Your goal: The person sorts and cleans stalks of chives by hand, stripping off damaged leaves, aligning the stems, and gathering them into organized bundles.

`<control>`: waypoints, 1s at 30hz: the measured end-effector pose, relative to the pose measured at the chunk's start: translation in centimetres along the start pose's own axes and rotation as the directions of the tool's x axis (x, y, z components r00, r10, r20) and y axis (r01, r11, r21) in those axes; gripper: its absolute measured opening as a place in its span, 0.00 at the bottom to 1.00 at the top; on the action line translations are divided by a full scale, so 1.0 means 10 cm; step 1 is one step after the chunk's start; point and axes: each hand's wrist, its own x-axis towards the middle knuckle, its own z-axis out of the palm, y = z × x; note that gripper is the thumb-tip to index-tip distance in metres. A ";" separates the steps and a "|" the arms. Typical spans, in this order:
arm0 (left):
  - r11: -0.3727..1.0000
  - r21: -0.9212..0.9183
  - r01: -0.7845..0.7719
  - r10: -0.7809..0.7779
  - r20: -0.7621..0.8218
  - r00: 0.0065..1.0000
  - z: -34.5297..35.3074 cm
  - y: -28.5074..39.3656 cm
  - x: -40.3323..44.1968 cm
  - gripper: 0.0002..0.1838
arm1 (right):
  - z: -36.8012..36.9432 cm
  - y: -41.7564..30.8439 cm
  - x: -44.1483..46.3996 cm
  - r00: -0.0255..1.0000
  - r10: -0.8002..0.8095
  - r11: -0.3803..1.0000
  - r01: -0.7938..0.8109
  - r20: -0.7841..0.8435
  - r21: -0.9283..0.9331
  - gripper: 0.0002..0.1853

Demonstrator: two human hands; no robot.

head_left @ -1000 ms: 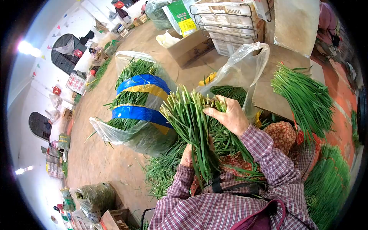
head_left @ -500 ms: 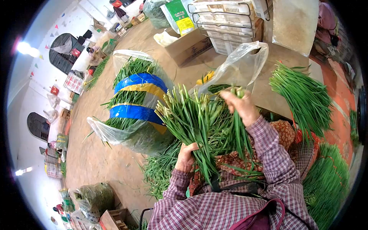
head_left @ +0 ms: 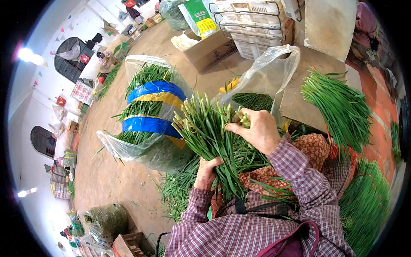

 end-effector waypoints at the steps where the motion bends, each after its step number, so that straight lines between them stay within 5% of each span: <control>1: 1.000 0.019 -0.002 0.002 0.002 1.000 0.02 0.00 -0.01 0.25 | 0.04 -0.01 0.00 0.997 -0.056 0.996 0.052 -0.060 -0.071 0.19; 5: 0.999 0.038 -0.027 0.029 -0.057 0.998 0.01 0.02 -0.02 0.28 | 0.14 0.14 0.02 0.992 -0.088 0.996 0.090 -0.093 0.020 0.17; 11: 0.997 -0.006 -0.078 0.078 -0.001 0.997 -0.22 0.04 0.00 0.24 | -0.23 0.45 0.19 0.983 0.094 0.967 -0.128 -0.157 -0.218 0.11; 13: 0.995 0.041 -0.088 0.088 0.007 0.996 -0.26 0.05 0.03 0.24 | -0.33 0.43 0.21 0.989 0.055 0.959 -0.091 -0.140 -0.267 0.13; 15: 0.993 0.084 -0.078 0.079 -0.009 0.997 -0.22 0.06 0.04 0.24 | -0.35 0.28 0.16 0.984 0.163 0.984 -0.167 -0.068 -0.062 0.15; 17: 0.990 0.129 -0.058 0.061 -0.026 0.998 -0.16 0.06 0.03 0.24 | -0.29 0.14 0.13 0.996 0.087 0.996 -0.087 -0.013 0.037 0.16; 19: 0.988 0.128 -0.088 0.091 -0.018 0.996 -0.06 0.09 0.01 0.24 | -0.13 0.08 0.15 0.979 -0.122 0.967 0.154 -0.161 0.205 0.16; 21: 0.982 0.168 -0.087 0.094 -0.033 0.995 0.00 0.13 0.00 0.24 | -0.11 0.03 0.16 0.992 -0.064 0.973 0.087 -0.108 0.216 0.16; 28: 0.982 0.185 -0.038 0.039 -0.006 0.999 -0.01 0.11 -0.01 0.26 | -0.08 0.02 0.19 0.999 -0.041 0.990 0.038 -0.019 -0.135 0.14; 30: 0.990 0.142 -0.012 0.015 -0.018 1.000 -0.02 0.05 -0.01 0.24 | -0.07 0.05 0.17 0.981 -0.170 0.964 0.147 -0.090 -0.223 0.09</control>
